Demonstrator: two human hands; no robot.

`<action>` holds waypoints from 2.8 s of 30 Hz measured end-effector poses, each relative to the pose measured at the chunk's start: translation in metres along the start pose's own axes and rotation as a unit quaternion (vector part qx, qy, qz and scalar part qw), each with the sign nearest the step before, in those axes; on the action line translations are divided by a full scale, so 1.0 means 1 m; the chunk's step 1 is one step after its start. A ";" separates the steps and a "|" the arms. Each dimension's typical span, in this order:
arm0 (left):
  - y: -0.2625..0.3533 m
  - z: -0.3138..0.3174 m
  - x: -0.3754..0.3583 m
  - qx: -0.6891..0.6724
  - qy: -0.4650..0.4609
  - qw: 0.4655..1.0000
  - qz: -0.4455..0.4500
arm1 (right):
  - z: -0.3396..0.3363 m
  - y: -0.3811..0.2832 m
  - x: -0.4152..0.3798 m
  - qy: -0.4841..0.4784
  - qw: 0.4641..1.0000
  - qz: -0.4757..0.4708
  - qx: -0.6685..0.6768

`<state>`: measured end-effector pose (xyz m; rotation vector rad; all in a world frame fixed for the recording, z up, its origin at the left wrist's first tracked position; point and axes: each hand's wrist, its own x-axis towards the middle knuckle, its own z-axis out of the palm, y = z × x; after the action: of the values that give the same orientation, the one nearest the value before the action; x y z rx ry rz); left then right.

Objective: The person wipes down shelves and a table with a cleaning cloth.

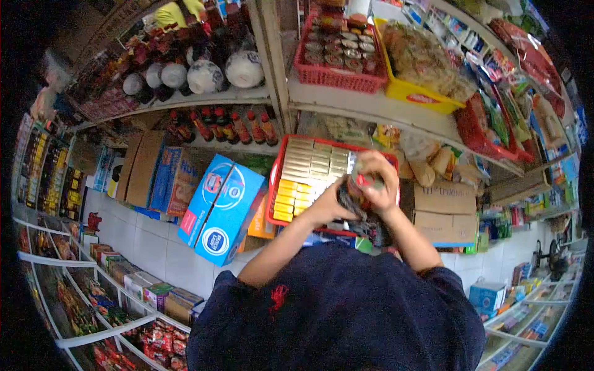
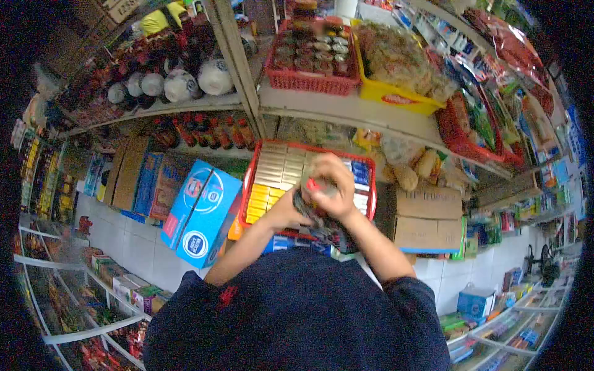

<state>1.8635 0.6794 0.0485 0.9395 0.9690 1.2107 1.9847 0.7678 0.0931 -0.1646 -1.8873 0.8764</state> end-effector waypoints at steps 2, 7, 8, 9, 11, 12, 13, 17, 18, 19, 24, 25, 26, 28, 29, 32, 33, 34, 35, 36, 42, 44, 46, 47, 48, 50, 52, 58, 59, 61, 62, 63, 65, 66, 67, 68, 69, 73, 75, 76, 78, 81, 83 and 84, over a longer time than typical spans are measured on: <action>0.001 -0.007 0.001 -0.053 -0.020 0.998 -0.019 | 0.006 -0.002 0.007 0.004 0.995 0.046 0.088; 0.015 -0.019 -0.005 -0.048 -0.018 0.998 -0.028 | 0.020 0.006 -0.002 0.065 0.998 -0.014 0.013; 0.012 -0.025 -0.003 -0.017 -0.013 1.000 0.007 | 0.017 0.005 -0.001 0.021 0.996 -0.060 -0.055; 0.004 -0.030 0.000 -0.022 -0.005 0.999 0.034 | 0.017 0.012 -0.004 0.001 0.996 -0.087 -0.025; 0.002 -0.024 0.005 -0.041 0.004 0.994 0.099 | 0.024 -0.002 -0.008 0.007 0.994 0.040 0.097; 0.006 -0.019 0.006 -0.055 -0.007 0.997 0.050 | 0.020 -0.001 -0.014 -0.006 0.997 0.074 0.033; 0.010 -0.015 0.006 -0.068 -0.017 0.998 -0.004 | 0.016 -0.002 -0.017 -0.015 0.993 0.110 -0.031; -0.003 0.004 0.030 -0.095 0.000 0.995 -0.021 | -0.012 -0.010 -0.015 -0.072 0.969 0.236 -0.020; -0.006 0.008 0.036 -0.119 0.014 0.992 -0.032 | -0.016 -0.007 -0.019 -0.051 0.973 0.225 -0.025; -0.003 0.013 0.040 -0.136 0.017 0.988 -0.066 | -0.020 -0.001 -0.024 -0.031 0.976 0.213 -0.031; -0.014 0.030 0.056 -0.020 0.079 0.996 0.032 | -0.031 0.018 -0.057 0.195 0.950 0.243 0.003; -0.008 0.035 0.051 -0.040 0.130 0.989 0.058 | -0.028 0.018 -0.053 0.258 0.924 0.277 0.050; -0.013 0.034 0.051 -0.098 0.109 0.984 0.098 | -0.027 0.013 -0.050 0.305 0.908 0.274 0.091; -0.022 0.041 0.049 -0.214 0.033 0.965 0.147 | -0.024 0.026 -0.045 0.263 0.943 0.200 0.030; -0.020 0.047 0.046 -0.244 0.004 0.955 0.165 | -0.021 0.023 -0.035 0.225 0.954 0.197 0.003; -0.022 0.044 0.043 -0.003 0.082 0.971 0.225 | 0.000 0.029 -0.026 0.160 0.959 0.223 -0.066; -0.025 0.036 0.045 -0.032 0.079 0.978 0.188 | 0.003 0.024 -0.020 0.149 0.963 0.213 -0.076; -0.027 0.027 0.048 -0.062 0.074 0.984 0.153 | 0.006 0.022 -0.015 0.121 0.969 0.202 -0.071; -0.030 0.020 0.049 -0.093 0.070 0.987 0.115 | 0.009 0.028 -0.019 0.110 0.972 0.197 -0.061; -0.018 0.018 0.045 -0.050 0.088 0.986 0.129 | 0.012 0.020 -0.012 0.099 0.974 0.197 -0.054; 0.029 0.016 0.037 0.073 0.072 0.953 0.284 | 0.018 0.016 0.001 0.162 0.931 0.268 0.190; 0.024 0.023 0.042 0.016 0.084 0.948 0.306 | 0.016 0.025 0.015 0.219 0.947 0.217 0.092; 0.030 0.023 0.040 -0.052 0.048 0.920 0.385 | 0.014 0.006 0.042 0.230 0.952 0.201 0.019; 0.034 0.019 0.039 -0.051 0.046 0.919 0.387 | 0.014 0.001 0.052 0.227 0.956 0.184 -0.022; 0.039 0.016 0.039 -0.122 0.025 0.935 0.333 | 0.014 0.005 0.058 0.227 0.957 0.181 -0.025; 0.050 0.009 0.035 -0.190 -0.002 0.944 0.270 | 0.015 0.012 0.065 0.234 0.958 0.147 -0.072; 0.075 -0.002 0.026 -0.067 -0.068 0.950 0.296 | 0.023 0.010 0.071 0.243 0.956 0.163 -0.031; 0.087 -0.013 0.012 -0.135 -0.078 0.962 0.225 | 0.040 0.011 0.066 0.286 0.938 0.189 -0.049; 0.085 -0.009 0.013 -0.089 -0.015 0.966 0.242 | 0.042 0.024 0.061 0.292 0.936 0.141 -0.140; 0.078 -0.011 0.019 0.086 0.140 0.951 0.263 | 0.050 0.020 0.072 0.236 0.953 0.187 -0.035; 0.073 -0.013 0.017 0.042 0.155 0.952 0.262 | 0.056 0.018 0.076 0.206 0.959 0.185 -0.057; 0.078 -0.015 0.014 -0.002 0.170 0.950 0.263 | 0.061 0.015 0.081 0.176 0.965 0.180 -0.079; 0.068 -0.037 0.013 -0.019 0.204 0.933 0.297 | 0.068 0.002 0.091 0.115 0.980 0.159 -0.025; 0.064 -0.042 0.011 -0.028 0.198 0.928 0.315 | 0.070 0.000 0.094 0.084 0.990 0.112 -0.031; 0.060 -0.047 0.008 -0.038 0.196 0.921 0.335 | 0.073 -0.001 0.095 0.064 0.995 0.072 -0.023; 0.055 -0.046 0.005 -0.067 0.208 0.914 0.341 | 0.074 -0.004 0.094 0.022 0.997 0.067 -0.029; 0.051 -0.043 0.003 -0.096 0.219 0.905 0.351 | 0.072 -0.006 0.096 -0.020 0.997 0.059 -0.036; 0.052 -0.024 0.012 -0.183 0.309 0.895 0.264 | 0.072 0.019 0.096 0.044 0.998 -0.007 -0.051; 0.048 -0.026 0.020 -0.181 0.299 0.900 0.260 | 0.060 0.019 0.087 0.008 0.997 0.071 0.006; 0.044 -0.028 0.021 -0.211 0.307 0.896 0.243 | 0.058 0.019 0.078 0.051 0.995 0.081 -0.013; 0.054 -0.030 0.023 -0.270 0.304 0.887 0.218 | 0.050 0.019 0.069 0.081 0.994 0.058 -0.054; 0.049 -0.038 0.027 -0.292 0.335 0.850 0.283 | 0.040 0.013 0.038 -0.060 0.990 0.048 -0.115; 0.046 -0.033 0.027 -0.274 0.373 0.845 0.269 | 0.047 0.013 0.024 -0.054 0.990 0.118 -0.051; 0.042 -0.031 0.029 -0.275 0.366 0.847 0.269 | 0.044 0.016 0.022 -0.066 0.988 0.120 -0.074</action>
<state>1.8243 0.7145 0.0764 0.2529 0.8529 2.2823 1.9328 0.7676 0.0891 -0.4406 -2.0873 0.9257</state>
